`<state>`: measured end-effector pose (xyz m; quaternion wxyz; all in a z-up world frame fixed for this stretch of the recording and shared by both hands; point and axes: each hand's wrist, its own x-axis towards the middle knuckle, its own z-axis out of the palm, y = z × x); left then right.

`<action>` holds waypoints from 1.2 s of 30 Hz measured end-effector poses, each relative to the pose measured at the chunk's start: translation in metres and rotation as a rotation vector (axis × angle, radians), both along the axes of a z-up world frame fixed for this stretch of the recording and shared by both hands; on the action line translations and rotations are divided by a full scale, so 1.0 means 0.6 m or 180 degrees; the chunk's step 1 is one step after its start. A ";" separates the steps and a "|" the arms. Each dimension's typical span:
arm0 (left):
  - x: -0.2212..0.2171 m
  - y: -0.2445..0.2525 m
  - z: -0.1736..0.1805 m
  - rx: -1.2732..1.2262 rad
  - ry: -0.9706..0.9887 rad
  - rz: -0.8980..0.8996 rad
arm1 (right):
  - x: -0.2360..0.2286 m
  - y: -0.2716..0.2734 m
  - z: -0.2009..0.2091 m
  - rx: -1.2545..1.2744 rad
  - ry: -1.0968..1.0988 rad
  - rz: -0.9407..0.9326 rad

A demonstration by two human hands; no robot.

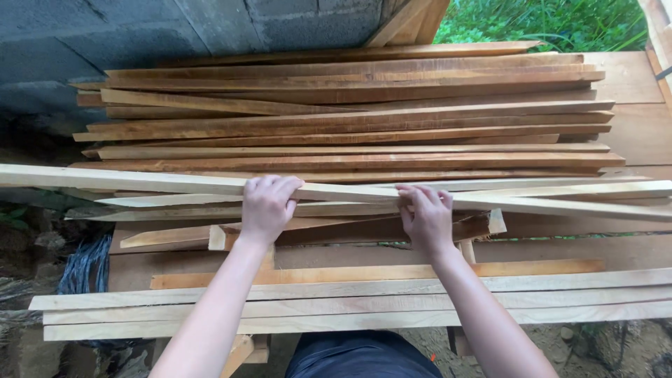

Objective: Sorting and aligning long thin strips of wood on a workbench.

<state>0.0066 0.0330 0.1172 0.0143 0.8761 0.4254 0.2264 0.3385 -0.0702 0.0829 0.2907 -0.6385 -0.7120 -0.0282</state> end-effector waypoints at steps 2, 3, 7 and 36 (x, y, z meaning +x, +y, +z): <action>0.008 -0.008 0.056 0.0157 -0.0085 0.0033 | 0.008 0.013 0.067 -0.0040 -0.0018 0.0017; 0.016 -0.014 0.081 0.0281 -0.0172 0.0051 | 0.015 0.015 0.099 -0.0113 -0.0037 0.0018; 0.036 -0.065 0.141 0.0282 -0.0291 0.0018 | -0.004 0.009 0.266 -0.1263 -0.0818 -0.0014; 0.062 -0.225 -0.129 -0.3206 0.1223 0.0420 | -0.039 -0.182 -0.147 -0.2224 0.0425 -0.0011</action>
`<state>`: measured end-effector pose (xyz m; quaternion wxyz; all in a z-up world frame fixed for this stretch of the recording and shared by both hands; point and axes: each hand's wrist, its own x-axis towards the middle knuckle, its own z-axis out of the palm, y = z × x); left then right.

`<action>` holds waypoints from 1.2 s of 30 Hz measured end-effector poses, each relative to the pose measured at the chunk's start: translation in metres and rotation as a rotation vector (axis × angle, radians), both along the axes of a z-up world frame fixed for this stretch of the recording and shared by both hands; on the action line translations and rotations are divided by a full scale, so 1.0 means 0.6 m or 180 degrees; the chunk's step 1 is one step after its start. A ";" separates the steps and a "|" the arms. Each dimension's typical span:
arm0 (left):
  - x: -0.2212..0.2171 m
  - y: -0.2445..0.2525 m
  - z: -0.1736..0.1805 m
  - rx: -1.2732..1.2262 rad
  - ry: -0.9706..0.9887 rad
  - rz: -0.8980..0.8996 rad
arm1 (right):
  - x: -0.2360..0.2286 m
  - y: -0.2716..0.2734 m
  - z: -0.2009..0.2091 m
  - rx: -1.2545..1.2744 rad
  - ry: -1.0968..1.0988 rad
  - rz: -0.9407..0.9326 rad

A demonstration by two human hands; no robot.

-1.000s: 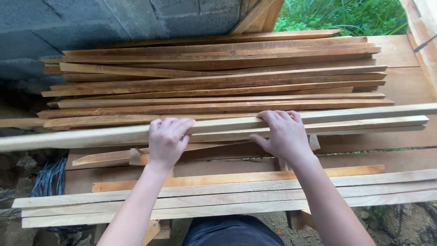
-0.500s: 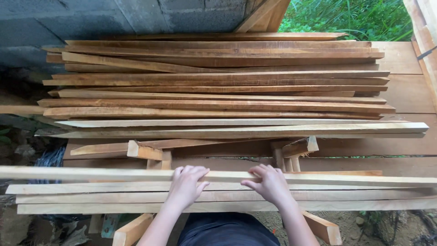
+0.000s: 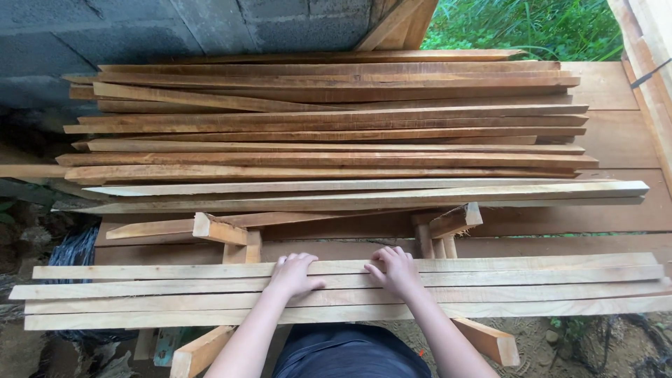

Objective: Sorting and aligning long thin strips of wood on a workbench.

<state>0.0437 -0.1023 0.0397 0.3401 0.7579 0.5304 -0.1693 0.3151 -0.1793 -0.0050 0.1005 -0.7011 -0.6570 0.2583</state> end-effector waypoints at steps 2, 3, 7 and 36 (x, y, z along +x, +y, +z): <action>0.000 0.002 0.005 -0.0130 0.0143 -0.0014 | 0.000 0.003 0.007 0.0019 0.0015 0.0091; 0.003 0.004 0.007 -0.0260 0.0282 -0.0050 | 0.001 0.004 0.009 0.0036 0.0025 0.0161; 0.005 0.000 -0.004 -0.0292 0.0357 -0.0083 | -0.007 -0.004 0.002 0.0223 0.0060 0.0123; 0.021 0.022 0.000 -0.0371 0.0585 -0.0183 | -0.026 0.029 0.027 0.0022 0.0279 0.0379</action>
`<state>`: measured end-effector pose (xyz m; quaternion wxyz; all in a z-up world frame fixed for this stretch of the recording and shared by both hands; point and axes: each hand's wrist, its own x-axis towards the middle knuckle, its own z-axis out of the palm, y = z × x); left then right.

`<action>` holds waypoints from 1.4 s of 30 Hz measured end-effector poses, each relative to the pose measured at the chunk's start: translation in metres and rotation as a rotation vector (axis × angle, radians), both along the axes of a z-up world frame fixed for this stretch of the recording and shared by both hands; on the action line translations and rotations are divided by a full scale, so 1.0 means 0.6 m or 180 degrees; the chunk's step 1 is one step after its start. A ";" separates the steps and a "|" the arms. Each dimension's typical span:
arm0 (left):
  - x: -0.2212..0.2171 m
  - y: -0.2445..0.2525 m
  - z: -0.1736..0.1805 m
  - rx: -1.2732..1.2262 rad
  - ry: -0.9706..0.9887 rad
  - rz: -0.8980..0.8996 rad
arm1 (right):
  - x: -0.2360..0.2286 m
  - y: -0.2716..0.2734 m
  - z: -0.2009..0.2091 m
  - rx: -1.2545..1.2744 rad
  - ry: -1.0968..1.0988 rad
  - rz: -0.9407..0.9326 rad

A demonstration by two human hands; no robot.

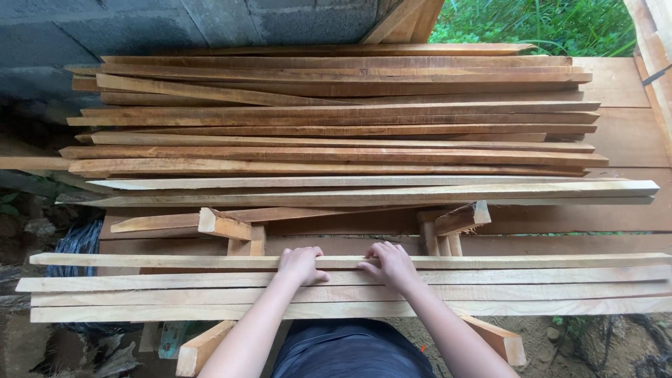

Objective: Sorting and aligning long thin strips of wood on a workbench.

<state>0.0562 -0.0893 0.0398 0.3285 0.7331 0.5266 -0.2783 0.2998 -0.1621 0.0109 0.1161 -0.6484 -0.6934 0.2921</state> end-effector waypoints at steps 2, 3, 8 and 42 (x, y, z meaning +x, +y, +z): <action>-0.003 0.000 0.002 0.0067 -0.0026 0.0039 | -0.006 0.008 0.016 -0.0226 -0.0023 -0.0112; -0.005 -0.005 0.003 0.0100 -0.0056 0.0062 | -0.009 0.006 0.024 -0.0487 -0.0051 -0.0240; -0.009 -0.012 0.016 0.0165 -0.0180 0.0186 | -0.010 -0.007 -0.037 0.0263 0.0207 -0.0049; -0.034 -0.129 -0.062 0.0716 0.0059 -0.1150 | -0.060 0.099 -0.037 -0.2726 -0.0599 0.0352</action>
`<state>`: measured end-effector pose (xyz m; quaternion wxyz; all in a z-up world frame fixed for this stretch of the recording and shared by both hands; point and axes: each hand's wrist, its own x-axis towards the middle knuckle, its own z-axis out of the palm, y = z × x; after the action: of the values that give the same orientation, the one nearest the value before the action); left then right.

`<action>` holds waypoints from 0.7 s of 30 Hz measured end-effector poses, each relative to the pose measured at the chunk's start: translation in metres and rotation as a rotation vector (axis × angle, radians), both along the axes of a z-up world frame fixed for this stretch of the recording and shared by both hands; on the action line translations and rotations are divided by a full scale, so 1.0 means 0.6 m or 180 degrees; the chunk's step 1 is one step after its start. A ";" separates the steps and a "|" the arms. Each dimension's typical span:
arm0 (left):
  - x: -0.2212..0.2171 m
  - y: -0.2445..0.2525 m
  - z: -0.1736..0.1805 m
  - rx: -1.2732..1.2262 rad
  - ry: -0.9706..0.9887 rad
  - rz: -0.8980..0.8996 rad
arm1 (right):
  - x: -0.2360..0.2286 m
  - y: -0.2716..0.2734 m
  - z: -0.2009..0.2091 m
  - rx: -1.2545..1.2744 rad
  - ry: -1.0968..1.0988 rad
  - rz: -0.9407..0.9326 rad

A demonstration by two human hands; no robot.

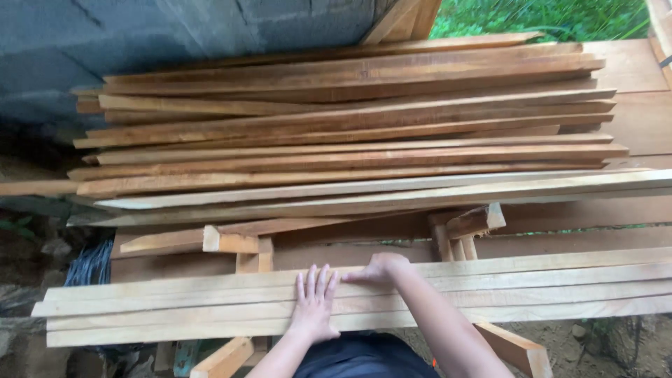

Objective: Sorting and aligning long thin strips of wood on a workbench.

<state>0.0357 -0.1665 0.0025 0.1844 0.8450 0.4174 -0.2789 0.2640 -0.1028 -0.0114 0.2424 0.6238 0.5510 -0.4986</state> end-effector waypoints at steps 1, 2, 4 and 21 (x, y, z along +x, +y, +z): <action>-0.003 -0.003 0.005 -0.0008 0.0012 0.0002 | -0.001 0.002 0.015 -0.0008 0.0012 0.0002; -0.006 -0.006 0.008 -0.0098 0.0037 0.0043 | -0.002 0.004 0.029 -0.0007 -0.0022 0.0019; -0.001 -0.006 0.041 -0.0215 0.0056 0.0082 | -0.004 -0.011 0.066 -0.0034 -0.0063 0.0035; 0.006 0.298 -0.025 0.1083 -0.0938 0.0766 | 0.122 0.078 0.001 0.4326 -0.0437 -0.0062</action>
<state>0.0392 0.0122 -0.0127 0.1303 0.8396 0.5245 -0.0546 0.3369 -0.0560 -0.0109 -0.1732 0.6726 0.7194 -0.0034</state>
